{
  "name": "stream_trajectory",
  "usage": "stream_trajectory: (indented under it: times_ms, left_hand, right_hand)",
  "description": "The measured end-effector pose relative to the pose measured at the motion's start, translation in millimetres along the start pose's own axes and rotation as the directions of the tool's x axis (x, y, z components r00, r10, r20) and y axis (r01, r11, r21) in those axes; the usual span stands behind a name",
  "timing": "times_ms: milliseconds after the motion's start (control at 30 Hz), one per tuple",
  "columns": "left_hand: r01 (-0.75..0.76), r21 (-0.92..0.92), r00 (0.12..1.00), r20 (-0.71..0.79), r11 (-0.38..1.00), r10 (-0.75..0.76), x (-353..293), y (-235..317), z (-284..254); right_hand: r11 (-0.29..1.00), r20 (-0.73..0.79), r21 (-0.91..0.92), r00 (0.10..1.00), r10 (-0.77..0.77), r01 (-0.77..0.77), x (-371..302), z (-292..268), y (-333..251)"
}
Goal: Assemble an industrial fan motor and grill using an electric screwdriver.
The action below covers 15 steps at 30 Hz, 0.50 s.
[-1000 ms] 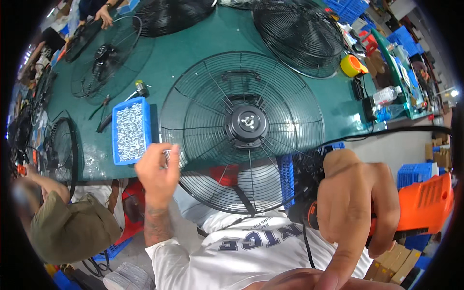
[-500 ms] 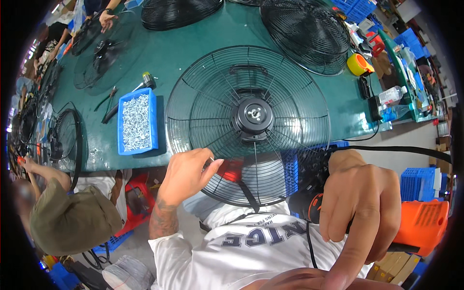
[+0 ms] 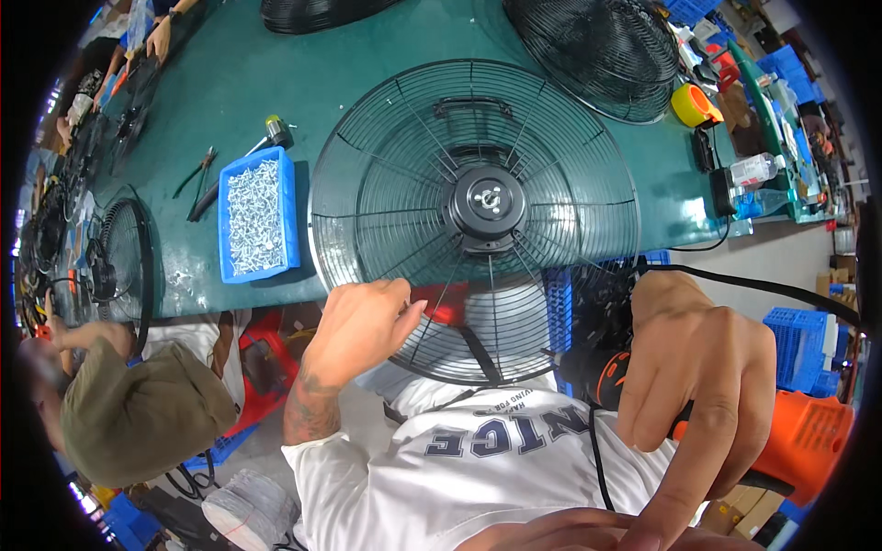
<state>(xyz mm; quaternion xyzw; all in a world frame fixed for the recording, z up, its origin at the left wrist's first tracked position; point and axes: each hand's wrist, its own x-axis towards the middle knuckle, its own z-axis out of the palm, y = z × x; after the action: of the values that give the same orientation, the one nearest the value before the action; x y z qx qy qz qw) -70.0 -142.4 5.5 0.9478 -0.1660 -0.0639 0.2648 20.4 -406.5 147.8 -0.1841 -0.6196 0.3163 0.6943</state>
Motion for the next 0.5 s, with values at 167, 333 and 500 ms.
stream_trajectory:
  times_ms: [167,333,500]
  left_hand:
    - [-0.003,-0.116,1.0,-0.022,0.993,0.0,-1,-3,-14]
    - [-0.025,-0.381,0.985,-0.167,0.924,-0.043,21,22,-18]
    - [-0.212,-0.423,0.97,-0.203,0.881,0.136,33,35,-11]
  right_hand:
    - [0.995,-0.044,-0.092,0.998,-0.043,0.039,-16,0,-13]
    - [0.893,-0.522,-0.447,0.826,-0.212,-0.053,-28,-5,-7]
    - [0.88,-0.575,-0.473,0.768,-0.281,-0.032,-29,-11,2]
